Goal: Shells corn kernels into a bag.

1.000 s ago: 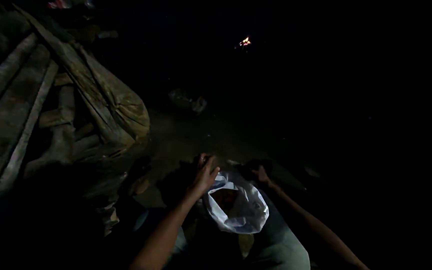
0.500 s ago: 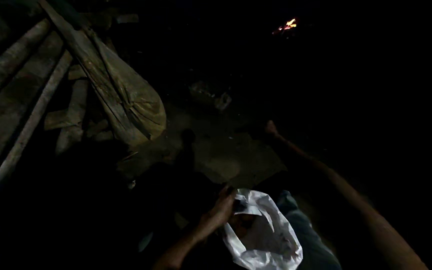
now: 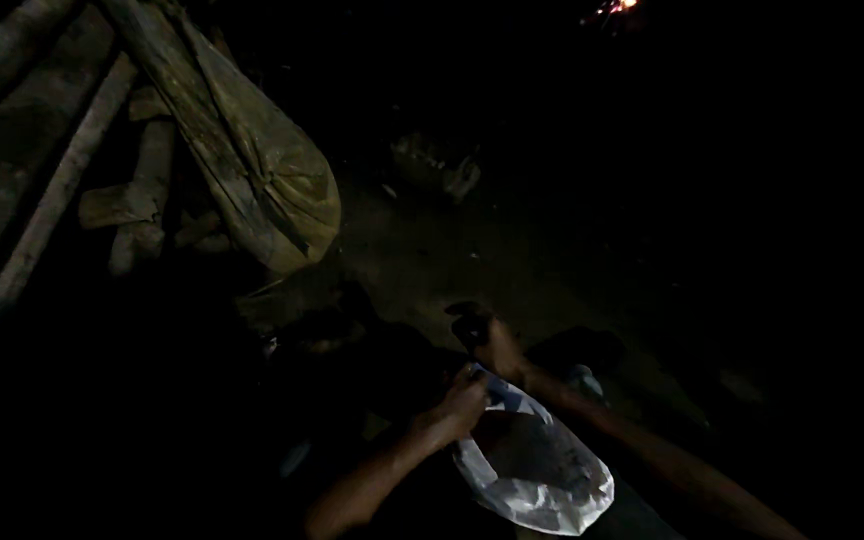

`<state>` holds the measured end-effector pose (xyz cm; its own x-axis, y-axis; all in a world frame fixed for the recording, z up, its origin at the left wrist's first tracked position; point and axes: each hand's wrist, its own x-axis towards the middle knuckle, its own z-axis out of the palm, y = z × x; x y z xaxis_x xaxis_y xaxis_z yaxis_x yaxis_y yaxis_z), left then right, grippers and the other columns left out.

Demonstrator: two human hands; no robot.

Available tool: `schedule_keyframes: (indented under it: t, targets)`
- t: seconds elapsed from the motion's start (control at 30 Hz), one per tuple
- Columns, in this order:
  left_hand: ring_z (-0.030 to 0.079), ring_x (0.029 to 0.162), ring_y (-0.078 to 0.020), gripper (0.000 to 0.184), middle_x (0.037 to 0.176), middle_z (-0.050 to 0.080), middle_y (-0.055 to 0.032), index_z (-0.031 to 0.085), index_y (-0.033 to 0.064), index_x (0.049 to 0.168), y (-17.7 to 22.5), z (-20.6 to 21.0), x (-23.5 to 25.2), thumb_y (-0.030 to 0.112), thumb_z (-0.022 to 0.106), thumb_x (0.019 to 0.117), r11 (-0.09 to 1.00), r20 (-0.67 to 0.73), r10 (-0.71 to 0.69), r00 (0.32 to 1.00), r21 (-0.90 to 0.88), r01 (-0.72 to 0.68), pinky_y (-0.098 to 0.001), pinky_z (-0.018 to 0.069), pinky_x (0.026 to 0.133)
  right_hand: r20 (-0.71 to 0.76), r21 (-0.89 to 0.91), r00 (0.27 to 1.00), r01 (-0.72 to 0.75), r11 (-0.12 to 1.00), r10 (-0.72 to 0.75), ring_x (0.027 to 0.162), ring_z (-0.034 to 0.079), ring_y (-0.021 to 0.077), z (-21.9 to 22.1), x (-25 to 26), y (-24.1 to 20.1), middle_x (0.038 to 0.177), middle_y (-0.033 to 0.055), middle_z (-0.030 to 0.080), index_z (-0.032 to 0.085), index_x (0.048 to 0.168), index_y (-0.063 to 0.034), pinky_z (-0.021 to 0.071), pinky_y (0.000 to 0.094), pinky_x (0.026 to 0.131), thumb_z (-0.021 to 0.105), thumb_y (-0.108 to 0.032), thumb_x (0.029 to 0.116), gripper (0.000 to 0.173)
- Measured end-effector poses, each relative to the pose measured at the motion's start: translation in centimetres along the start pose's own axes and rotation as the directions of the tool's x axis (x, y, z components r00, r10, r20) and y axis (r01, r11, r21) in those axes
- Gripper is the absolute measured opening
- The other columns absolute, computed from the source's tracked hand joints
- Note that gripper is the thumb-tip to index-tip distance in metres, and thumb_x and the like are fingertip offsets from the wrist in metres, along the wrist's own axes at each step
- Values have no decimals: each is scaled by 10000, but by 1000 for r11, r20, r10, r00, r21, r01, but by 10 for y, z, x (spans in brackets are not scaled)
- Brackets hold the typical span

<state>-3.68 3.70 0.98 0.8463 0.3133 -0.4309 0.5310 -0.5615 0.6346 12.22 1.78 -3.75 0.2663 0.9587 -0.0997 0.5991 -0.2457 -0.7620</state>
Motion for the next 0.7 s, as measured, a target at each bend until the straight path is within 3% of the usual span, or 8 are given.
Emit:
schedule_keyframes:
  t: [0.1, 0.2, 0.3, 0.33, 0.47, 0.53, 0.63, 0.7]
  targets:
    - [453, 1401, -383, 416, 1533, 456, -218, 527, 45, 1460, 2, -7, -7, 216, 488, 1082, 1000, 7, 7, 1000, 0, -7, -528, 356, 1152, -114, -44, 985, 127, 991, -131, 1040, 675, 290, -7, -51, 9, 1266, 242, 639, 632, 1264, 74, 557, 417, 916, 573, 14, 969, 307]
    - [505, 1344, -400, 379, 1453, 525, -229, 578, 28, 1402, -4, -14, -4, 212, 526, 1075, 1000, -71, -14, 997, 1, 14, -552, 407, 1109, -206, -9, 973, 101, 995, -101, 1031, 663, 318, -24, -92, 9, 1216, 278, 636, 622, 1221, 121, 548, 447, 913, 586, 76, 940, 286]
    - [507, 1338, -391, 345, 1416, 545, -225, 625, 17, 1329, -14, -8, 2, 225, 551, 1065, 999, -181, -3, 983, 48, 12, -547, 410, 1107, -239, 13, 970, 40, 999, -35, 951, 681, 229, -36, -125, 22, 1172, 229, 667, 615, 1230, 90, 566, 387, 869, 547, 20, 969, 279]
    - [489, 1353, -379, 340, 1424, 532, -213, 636, 26, 1295, -14, -5, 5, 260, 554, 1063, 997, -210, -1, 978, 78, 18, -534, 404, 1111, -213, 5, 977, -3, 1000, 4, 943, 688, 218, -37, -135, 27, 1151, 209, 678, 624, 1216, 71, 571, 392, 869, 553, 8, 978, 256]
    - [466, 1349, -376, 360, 1424, 512, -205, 691, 34, 1097, -21, 21, 16, 378, 656, 998, 983, -291, 156, 944, 137, -120, -515, 418, 1092, 134, -229, 961, -206, 952, 240, 1093, 662, 416, 2, -169, 48, 1179, 246, 677, 685, 1225, -6, 508, 628, 953, 646, -84, 983, 257]
    - [433, 1384, -385, 320, 1480, 479, -203, 706, 53, 1052, -23, 38, 23, 360, 709, 961, 970, -216, 203, 955, 177, -166, -525, 405, 1109, 339, -257, 870, -280, 925, 357, 1160, 620, 412, 33, -184, 33, 1223, 244, 655, 651, 1282, -4, 462, 592, 1018, 616, -171, 1017, 316]
    - [356, 1451, -399, 266, 1574, 380, -211, 715, 79, 1116, -24, 59, 31, 237, 774, 910, 964, -101, 181, 978, 214, -156, -512, 382, 1148, 450, -244, 806, -302, 921, 384, 1227, 587, 432, 57, -197, 8, 1283, 275, 625, 609, 1324, 36, 427, 590, 1063, 523, -224, 1064, 377]
    - [384, 1440, -394, 285, 1583, 372, -214, 692, 82, 1189, -23, 65, 34, 150, 739, 916, 967, -86, 152, 985, 221, -130, -512, 382, 1145, 472, -332, 790, -252, 909, 392, 1292, 548, 437, 60, -200, 9, 1349, 266, 594, 572, 1382, 8, 404, 598, 1089, 495, -262, 1078, 414]
